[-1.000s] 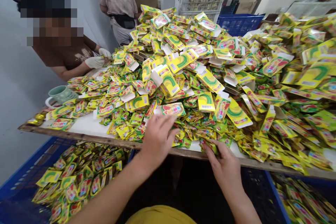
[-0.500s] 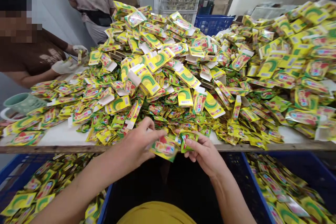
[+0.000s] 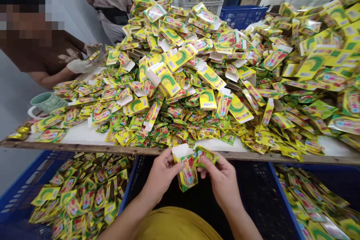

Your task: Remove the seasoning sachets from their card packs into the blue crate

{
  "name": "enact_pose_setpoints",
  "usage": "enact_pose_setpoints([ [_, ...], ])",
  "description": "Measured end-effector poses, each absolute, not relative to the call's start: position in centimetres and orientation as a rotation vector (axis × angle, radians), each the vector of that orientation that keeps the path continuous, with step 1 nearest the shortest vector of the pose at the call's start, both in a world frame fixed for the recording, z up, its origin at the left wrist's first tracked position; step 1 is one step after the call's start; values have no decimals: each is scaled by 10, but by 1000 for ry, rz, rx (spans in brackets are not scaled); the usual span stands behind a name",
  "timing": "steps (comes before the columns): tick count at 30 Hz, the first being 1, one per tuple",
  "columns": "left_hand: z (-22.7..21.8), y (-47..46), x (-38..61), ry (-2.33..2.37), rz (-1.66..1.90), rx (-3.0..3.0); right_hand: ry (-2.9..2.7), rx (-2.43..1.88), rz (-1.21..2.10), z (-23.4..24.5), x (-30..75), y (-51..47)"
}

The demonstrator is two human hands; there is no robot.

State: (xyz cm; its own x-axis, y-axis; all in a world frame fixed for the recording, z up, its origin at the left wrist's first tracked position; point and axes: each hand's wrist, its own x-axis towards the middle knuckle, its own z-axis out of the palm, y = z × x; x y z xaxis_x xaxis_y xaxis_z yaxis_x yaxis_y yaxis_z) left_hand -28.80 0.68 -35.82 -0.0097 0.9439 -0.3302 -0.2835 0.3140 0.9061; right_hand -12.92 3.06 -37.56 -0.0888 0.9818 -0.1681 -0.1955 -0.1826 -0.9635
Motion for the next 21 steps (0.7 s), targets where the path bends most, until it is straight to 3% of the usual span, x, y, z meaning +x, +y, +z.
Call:
enact_pose_setpoints([
  [4, -363, -5, -293, 1055, 957, 820, -1561, -1071, 1191, -359, -121, 31],
  [13, -369, -31, -284, 1058, 864, 818, -2369, -1074, 1342, -328, -109, 31],
  [21, -377, -34, -285, 1054, 813, 876, -2359, -1093, 1261, -319, -109, 43],
])
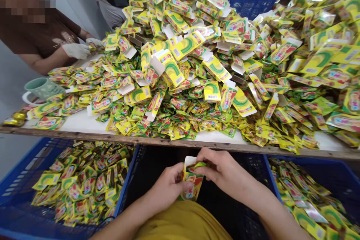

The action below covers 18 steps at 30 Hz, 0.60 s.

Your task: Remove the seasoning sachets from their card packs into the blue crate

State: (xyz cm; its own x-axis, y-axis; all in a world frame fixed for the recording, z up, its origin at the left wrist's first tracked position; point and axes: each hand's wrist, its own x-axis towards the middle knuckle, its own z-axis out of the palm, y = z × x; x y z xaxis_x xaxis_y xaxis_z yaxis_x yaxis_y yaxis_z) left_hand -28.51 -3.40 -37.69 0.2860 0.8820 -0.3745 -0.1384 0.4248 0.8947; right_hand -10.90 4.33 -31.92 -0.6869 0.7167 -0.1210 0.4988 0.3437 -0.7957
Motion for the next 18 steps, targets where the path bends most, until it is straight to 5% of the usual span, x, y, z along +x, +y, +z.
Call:
enact_pose_setpoints([
  [12, -384, -34, -288, 1016, 809, 816, -2464, -988, 1092, -328, -114, 41],
  [18, -380, -32, -288, 1020, 842, 718, -2125, -1029, 1321, -352, -109, 24],
])
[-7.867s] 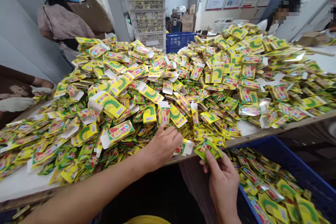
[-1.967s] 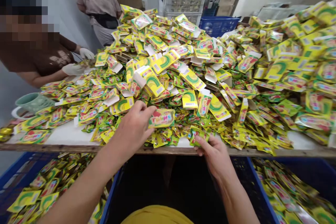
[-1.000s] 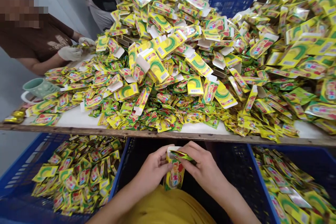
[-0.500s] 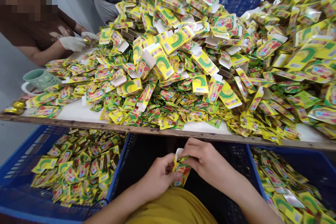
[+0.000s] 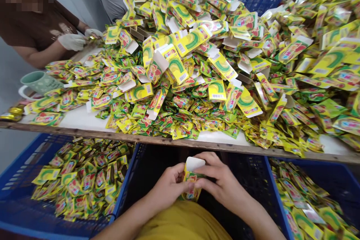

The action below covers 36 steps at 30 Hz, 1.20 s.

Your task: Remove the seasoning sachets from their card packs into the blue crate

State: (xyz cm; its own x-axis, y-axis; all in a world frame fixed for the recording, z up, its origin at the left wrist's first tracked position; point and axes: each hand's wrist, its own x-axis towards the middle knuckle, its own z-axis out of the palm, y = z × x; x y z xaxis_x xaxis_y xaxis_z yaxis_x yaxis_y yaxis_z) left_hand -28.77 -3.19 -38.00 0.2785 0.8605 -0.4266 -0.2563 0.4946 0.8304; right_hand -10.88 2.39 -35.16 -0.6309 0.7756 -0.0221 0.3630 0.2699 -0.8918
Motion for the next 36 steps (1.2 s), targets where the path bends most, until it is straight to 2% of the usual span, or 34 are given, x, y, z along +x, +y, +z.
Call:
enact_pose_setpoints([
  [4, -373, -32, -291, 956, 892, 572, -1314, -1272, 1737, -373, -107, 17],
  [8, -370, -27, -296, 820, 850, 295, -690, -1045, 2282, -386, -116, 15],
  [12, -366, -21, -299, 684, 832, 54, -436, -939, 2497, -388, -121, 16],
  [18, -364, -20, -295, 729, 861, 51, -482, -1105, 2366, -388, -129, 10],
  [21, -368, -17, -294, 868, 885, 86, -713, -1294, 2064, -388, -137, 10],
  [24, -372, -14, -296, 1077, 969, 334, -1023, -1298, 1812, -385, -137, 13],
  [28, -375, -13, -300, 1321, 984, 700, -1139, -1255, 1835, -380, -131, 17],
  [36, -380, -8, -300, 1363, 956, 1051, -1084, -1270, 1909, -379, -132, 20],
])
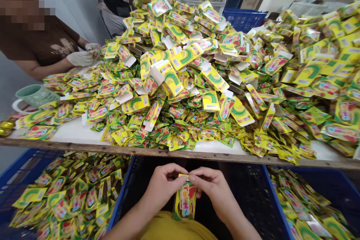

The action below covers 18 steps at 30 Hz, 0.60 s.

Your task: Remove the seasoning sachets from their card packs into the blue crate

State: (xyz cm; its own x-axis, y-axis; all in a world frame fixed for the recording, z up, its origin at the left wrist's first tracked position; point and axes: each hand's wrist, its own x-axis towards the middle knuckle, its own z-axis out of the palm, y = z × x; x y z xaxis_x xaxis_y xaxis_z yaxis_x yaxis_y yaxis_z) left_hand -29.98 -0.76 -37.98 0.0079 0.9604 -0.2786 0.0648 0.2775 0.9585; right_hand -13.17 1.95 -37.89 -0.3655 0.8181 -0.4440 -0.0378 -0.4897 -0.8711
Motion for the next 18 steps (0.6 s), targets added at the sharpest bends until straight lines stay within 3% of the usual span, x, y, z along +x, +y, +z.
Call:
enact_pose_setpoints([
  [6, -398, -27, -305, 1153, 1172, 1380, -1248, -1170, 1743, -388, -122, 4],
  [13, -406, -43, -296, 1251, 879, 1382, -1856, -1013, 1192, -386, -107, -25],
  [16, -402, -38, -295, 1259, 859, 1412, -1981, -1099, 991, -383, -86, 8],
  [18, -401, -37, -295, 1250, 876, 1396, -1980, -1273, 643, -384, -70, 48],
])
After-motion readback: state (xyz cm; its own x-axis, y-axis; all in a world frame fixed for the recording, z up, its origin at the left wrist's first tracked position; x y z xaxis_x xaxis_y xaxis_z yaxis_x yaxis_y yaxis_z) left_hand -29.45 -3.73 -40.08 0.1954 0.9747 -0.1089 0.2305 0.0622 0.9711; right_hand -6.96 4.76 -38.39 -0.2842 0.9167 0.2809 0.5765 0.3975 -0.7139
